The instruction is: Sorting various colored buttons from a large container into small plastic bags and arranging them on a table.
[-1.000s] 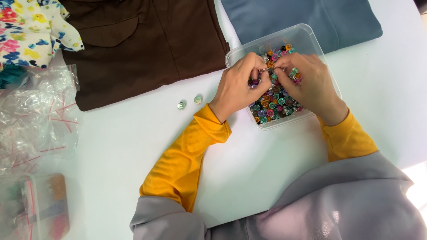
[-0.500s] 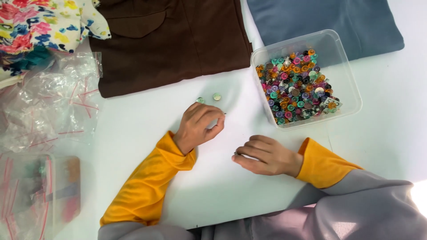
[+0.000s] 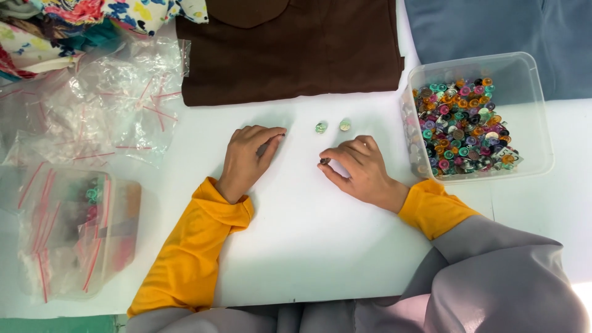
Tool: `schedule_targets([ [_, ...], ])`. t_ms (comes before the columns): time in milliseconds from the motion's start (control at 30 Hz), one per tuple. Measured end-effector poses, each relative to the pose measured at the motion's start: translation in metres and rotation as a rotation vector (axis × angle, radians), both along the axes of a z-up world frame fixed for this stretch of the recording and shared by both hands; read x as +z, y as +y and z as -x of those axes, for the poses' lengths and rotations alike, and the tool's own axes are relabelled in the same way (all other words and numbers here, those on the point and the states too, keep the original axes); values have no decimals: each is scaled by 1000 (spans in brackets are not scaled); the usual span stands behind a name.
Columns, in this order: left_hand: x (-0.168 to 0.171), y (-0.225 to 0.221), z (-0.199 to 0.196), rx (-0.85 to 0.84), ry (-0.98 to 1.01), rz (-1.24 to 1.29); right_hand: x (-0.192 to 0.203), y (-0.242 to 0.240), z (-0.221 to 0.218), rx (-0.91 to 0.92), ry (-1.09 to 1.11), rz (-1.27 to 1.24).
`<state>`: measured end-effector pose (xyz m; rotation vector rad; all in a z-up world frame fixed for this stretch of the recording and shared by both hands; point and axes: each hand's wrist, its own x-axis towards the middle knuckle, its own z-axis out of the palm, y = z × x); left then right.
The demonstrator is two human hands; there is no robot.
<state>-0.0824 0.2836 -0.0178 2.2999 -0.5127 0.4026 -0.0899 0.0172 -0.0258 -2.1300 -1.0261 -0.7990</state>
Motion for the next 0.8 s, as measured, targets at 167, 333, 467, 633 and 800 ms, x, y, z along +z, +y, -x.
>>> schedule_targets([
  [167, -4, 5, 0, 76, 9, -35, 11, 37, -25, -89, -101, 42],
  [333, -5, 13, -2, 156, 5, -13, 10, 62, -36, -146, -85, 88],
  [467, -9, 15, -5, 176, 37, 5, 7, 59, -38, -140, -13, 118],
  [633, -9, 13, -5, 188, 58, 61, 8, 56, -37, -134, 34, 114],
  [800, -7, 13, -4, 193, 62, 60, 8, 56, -36, -133, 86, 113],
])
